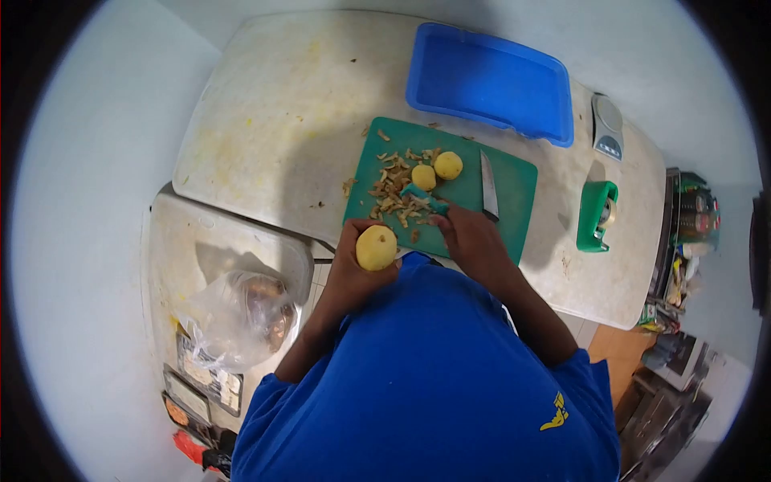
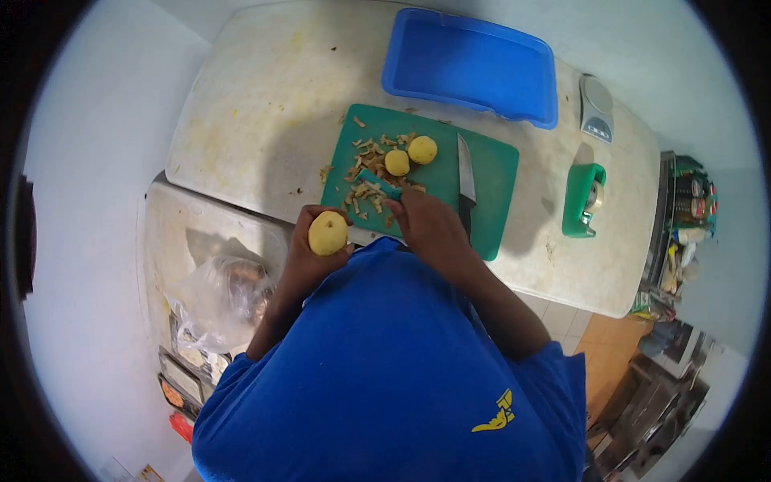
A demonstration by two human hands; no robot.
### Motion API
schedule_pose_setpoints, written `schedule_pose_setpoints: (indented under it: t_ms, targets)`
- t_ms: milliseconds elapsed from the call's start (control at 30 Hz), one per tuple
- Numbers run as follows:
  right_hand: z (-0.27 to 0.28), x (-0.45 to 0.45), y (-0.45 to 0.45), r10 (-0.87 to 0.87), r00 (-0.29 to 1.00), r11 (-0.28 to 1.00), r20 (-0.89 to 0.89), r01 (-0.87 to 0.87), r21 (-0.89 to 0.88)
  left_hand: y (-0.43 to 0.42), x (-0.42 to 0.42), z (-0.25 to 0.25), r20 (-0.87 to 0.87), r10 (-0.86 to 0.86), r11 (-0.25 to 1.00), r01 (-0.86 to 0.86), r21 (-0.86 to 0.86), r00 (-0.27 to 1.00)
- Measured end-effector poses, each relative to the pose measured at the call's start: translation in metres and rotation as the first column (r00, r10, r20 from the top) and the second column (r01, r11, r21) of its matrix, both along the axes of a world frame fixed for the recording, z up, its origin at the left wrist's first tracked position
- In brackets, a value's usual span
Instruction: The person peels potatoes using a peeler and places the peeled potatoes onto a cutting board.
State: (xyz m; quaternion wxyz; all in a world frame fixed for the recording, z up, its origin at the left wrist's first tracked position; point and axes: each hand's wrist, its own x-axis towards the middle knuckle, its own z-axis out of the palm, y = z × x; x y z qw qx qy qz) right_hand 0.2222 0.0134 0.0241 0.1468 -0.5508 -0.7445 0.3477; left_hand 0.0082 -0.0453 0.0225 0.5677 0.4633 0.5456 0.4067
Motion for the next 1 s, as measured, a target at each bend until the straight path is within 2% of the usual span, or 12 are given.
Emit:
schedule_pose_setpoints:
  t_ms: [67,167,300,367,400,467,500,600,700,767,867,1000]
  targets:
    - [0.013,-0.001,0.004,-0.005,0.994,1.000,-0.110,0.006,0.012,0.003,-0.003,-0.010,0.125,-0.015,0.998,0.022,-0.060,0.992]
    - [0.015,0.002,0.004,0.015,0.979,1.000,-0.202,-0.012,0.017,0.008,-0.004,-0.021,0.449,-0.046,0.996,0.076,-0.050,0.892]
    - [0.029,0.000,0.000,0.066,0.963,0.995,-0.261,-0.082,-0.051,0.014,-0.008,-0.016,0.542,-0.044,0.963,0.181,-0.201,0.839]
    - [0.029,0.000,-0.001,0.111,0.977,0.993,-0.181,-0.104,0.051,0.014,-0.009,-0.023,0.630,0.020,0.956,0.170,-0.240,0.776]
    - [0.028,0.000,-0.001,0.131,0.981,0.988,-0.140,-0.117,0.101,0.015,-0.009,-0.027,0.623,-0.042,0.971,0.178,-0.158,0.781]
    - [0.025,0.004,0.004,0.045,0.979,0.988,-0.196,-0.015,0.152,0.017,-0.011,-0.035,0.593,-0.160,0.981,0.192,0.010,0.789]
    - [0.022,0.005,0.009,0.006,0.974,0.984,-0.227,0.035,0.177,0.017,-0.012,-0.041,0.567,-0.148,0.986,0.165,0.022,0.810]
    - [-0.037,0.006,0.018,0.007,0.988,0.997,0.153,-0.019,0.081,0.016,-0.017,-0.053,0.522,-0.116,0.992,0.120,0.026,0.845]
    - [-0.053,0.010,0.010,0.041,0.963,0.996,0.268,-0.018,-0.087,0.018,-0.021,-0.048,0.545,-0.076,0.993,0.113,-0.034,0.835]
    - [-0.037,0.009,0.011,0.048,0.986,0.998,0.157,-0.040,-0.049,0.014,-0.018,-0.039,0.573,-0.021,0.994,0.078,-0.075,0.819]
    - [0.009,-0.002,0.008,0.107,0.994,0.994,0.016,-0.107,0.012,0.012,-0.016,-0.034,0.630,0.089,0.963,0.094,-0.251,0.771]
    - [0.024,-0.016,-0.007,0.200,0.977,0.975,-0.069,-0.191,0.117,0.007,-0.015,-0.045,0.435,-0.054,0.987,0.113,-0.111,0.899]
